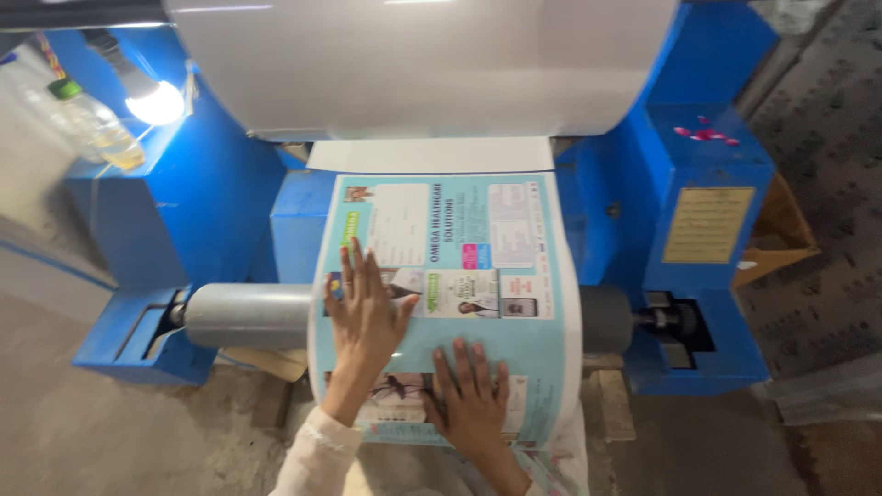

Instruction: The person manually guides a printed label sheet onto a rotating roller using both hands, smoothing the surface to ensure proper adhesion. They then use a small tool to trim the edge of the label before the camera view becomes unstable.

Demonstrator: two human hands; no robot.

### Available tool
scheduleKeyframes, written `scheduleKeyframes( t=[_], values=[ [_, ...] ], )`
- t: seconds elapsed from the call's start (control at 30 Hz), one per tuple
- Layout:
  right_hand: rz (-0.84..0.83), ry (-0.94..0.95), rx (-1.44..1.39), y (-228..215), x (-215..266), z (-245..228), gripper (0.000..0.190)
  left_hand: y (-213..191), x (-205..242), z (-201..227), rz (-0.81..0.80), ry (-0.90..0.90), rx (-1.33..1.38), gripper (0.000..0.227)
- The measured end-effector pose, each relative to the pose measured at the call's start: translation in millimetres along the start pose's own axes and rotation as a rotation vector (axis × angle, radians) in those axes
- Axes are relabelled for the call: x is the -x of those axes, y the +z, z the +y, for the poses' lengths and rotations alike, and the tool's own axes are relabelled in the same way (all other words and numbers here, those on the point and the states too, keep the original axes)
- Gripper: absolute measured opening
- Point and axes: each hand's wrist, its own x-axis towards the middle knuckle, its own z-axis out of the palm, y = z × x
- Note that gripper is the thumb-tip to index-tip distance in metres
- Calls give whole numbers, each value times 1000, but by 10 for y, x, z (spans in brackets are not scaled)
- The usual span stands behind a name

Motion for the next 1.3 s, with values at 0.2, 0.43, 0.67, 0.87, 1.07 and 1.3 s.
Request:
scheduleKeyframes(
  t=[0.2,0.43,0.67,0.87,1.07,1.3],
  values=[
    [-11,21,-86,-190,-2,2,55,-128,122,90,42,-22,95,92],
    [-39,119,-37,-451,-873,391,60,-161,349,150,54,-27,98,92],
    [-139,144,168,-415,-1219,452,62,-137,474,175,96,-31,109,91],
    [-159,137,161,-330,-1161,527,61,-92,429,141,79,-15,92,88],
    [-261,108,192,-57,-1473,777,61,-40,32,79,19,-32,158,82],
    [-431,150,134,73,-1618,927,63,-91,-84,106,1,-63,165,82]
  ],
)
